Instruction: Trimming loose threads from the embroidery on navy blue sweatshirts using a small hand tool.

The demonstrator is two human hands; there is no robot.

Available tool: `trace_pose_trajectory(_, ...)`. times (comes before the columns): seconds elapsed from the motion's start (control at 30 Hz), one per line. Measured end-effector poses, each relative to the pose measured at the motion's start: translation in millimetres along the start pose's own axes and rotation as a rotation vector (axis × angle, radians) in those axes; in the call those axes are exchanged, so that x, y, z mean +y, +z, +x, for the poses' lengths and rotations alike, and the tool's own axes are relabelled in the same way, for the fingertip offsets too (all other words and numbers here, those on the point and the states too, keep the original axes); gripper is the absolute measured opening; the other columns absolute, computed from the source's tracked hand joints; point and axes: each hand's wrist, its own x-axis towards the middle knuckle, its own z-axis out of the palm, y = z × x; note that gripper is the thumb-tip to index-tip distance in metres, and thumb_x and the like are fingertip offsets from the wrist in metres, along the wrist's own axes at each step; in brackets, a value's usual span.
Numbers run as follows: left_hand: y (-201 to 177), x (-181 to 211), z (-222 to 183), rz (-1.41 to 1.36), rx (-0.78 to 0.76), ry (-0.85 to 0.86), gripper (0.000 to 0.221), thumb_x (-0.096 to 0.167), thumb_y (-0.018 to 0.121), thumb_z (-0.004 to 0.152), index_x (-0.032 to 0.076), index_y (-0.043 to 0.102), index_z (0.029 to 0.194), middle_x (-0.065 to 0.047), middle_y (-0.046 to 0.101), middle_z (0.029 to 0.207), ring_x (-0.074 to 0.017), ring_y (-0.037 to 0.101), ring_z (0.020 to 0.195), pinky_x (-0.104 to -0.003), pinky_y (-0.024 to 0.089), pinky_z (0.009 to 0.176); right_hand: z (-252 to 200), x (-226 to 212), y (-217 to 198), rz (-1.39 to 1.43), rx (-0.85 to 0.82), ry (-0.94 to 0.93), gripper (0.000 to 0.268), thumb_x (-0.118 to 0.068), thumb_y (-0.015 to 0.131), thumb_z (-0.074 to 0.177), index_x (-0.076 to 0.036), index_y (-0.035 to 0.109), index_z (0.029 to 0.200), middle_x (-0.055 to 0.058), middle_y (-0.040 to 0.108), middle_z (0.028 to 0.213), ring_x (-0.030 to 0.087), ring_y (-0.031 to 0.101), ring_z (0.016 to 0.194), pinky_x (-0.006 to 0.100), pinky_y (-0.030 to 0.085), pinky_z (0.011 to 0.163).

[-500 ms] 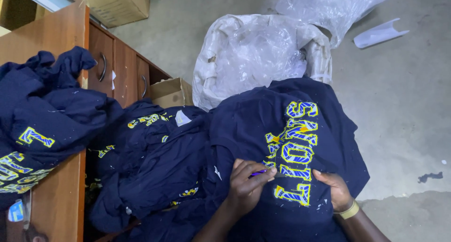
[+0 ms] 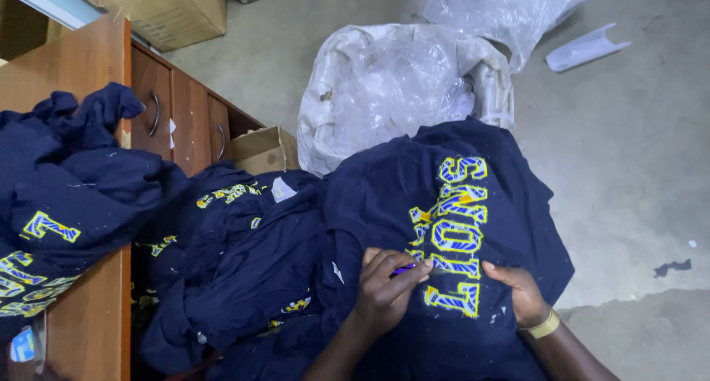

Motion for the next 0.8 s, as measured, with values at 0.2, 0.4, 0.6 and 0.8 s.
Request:
trace_pose_trajectory(0.2,10.4,-1.8,-18.8,0.039,-0.004,-0.065,0.036,0.010,0.084,0.094,0.015,0.074,0.129,-0.007,0.071,0.104,-0.0256,0.069,0.089,-0.041,0.048,0.081,-19.3,1.2,19.9,0.011,0.012,-0.084,0.060,-0.016,0.040,0.100,0.014,0.046,0.152,0.033,0.055,0.146,0.050,0.051,0.131,0.064,0.038,0.119)
trace_pose_trajectory(0.4,16.1,0.6,-23.6,-0.021,0.033,-0.098,0.032,0.003,0.083,0.093,0.017,0.077,0.121,-0.006,0.072,0.100,-0.0236,0.070,0.086,-0.039,0.046,0.078,52.5,18.9,-66.1,-0.225,-0.019,-0.479,0.037,-0.001,0.062,0.094,0.018,0.068,0.125,0.031,0.070,0.132,0.041,0.067,0.121,0.055,0.054,0.113)
trace_pose_trajectory(0.6,7.8,13.8,-28.7,-0.124,-0.045,-0.096,0.027,0.016,0.077,0.099,0.015,0.074,0.127,-0.006,0.072,0.105,-0.0229,0.069,0.091,-0.040,0.046,0.085,108.0,33.1,-138.0,-0.696,-0.283,-1.055,0.038,-0.008,0.063,0.098,-0.002,0.070,0.135,0.018,0.068,0.144,0.027,0.069,0.130,0.043,0.055,0.119)
trace_pose_trajectory(0.8,6.4,25.8,-34.5,-0.039,-0.091,-0.056,0.029,0.012,0.078,0.099,0.013,0.073,0.128,-0.009,0.070,0.104,-0.0260,0.068,0.088,-0.043,0.046,0.081,115.7,33.6,-154.5,-0.958,-0.288,-1.261,0.042,-0.007,0.062,0.099,-0.005,0.067,0.140,0.013,0.064,0.150,0.024,0.064,0.137,0.040,0.049,0.125)
